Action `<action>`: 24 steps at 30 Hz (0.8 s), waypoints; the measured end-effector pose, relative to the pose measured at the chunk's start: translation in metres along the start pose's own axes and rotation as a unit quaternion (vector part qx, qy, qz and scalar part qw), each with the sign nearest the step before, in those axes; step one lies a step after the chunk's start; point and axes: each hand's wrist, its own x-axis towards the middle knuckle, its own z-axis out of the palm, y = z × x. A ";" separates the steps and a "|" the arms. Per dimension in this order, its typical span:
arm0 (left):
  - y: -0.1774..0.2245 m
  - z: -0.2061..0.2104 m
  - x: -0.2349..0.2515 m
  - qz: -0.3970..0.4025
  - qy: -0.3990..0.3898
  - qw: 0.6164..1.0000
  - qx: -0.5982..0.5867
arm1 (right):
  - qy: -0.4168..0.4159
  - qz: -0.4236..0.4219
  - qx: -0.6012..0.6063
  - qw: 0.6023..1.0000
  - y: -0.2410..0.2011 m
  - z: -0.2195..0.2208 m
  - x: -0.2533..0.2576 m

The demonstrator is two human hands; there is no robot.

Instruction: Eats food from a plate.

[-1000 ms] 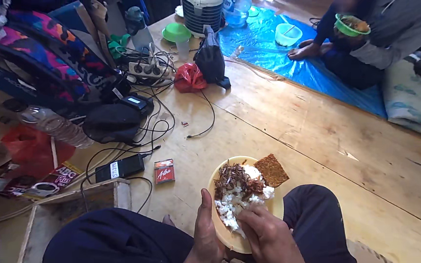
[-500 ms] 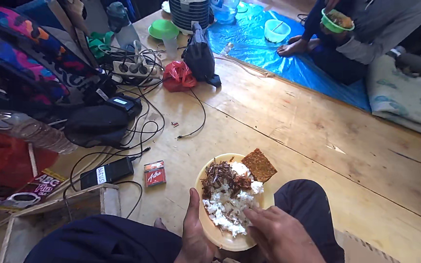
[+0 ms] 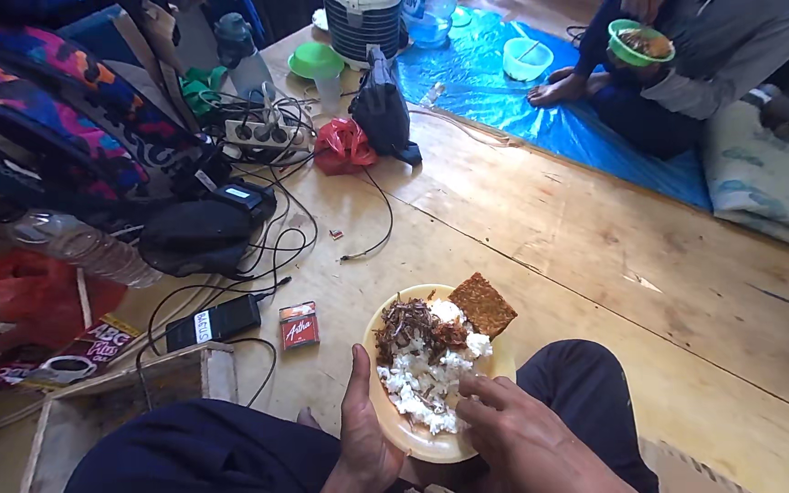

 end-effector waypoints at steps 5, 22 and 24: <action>-0.002 -0.001 0.000 -0.005 0.000 1.000 -0.004 | -0.014 0.007 0.056 0.998 0.008 -0.003 0.006; -0.009 -0.005 -0.003 0.010 0.008 0.999 0.036 | 0.147 0.033 -0.068 0.986 -0.038 0.056 0.011; -0.009 -0.002 -0.004 0.009 0.021 0.999 0.028 | 0.151 0.027 -0.066 0.986 -0.038 0.059 0.014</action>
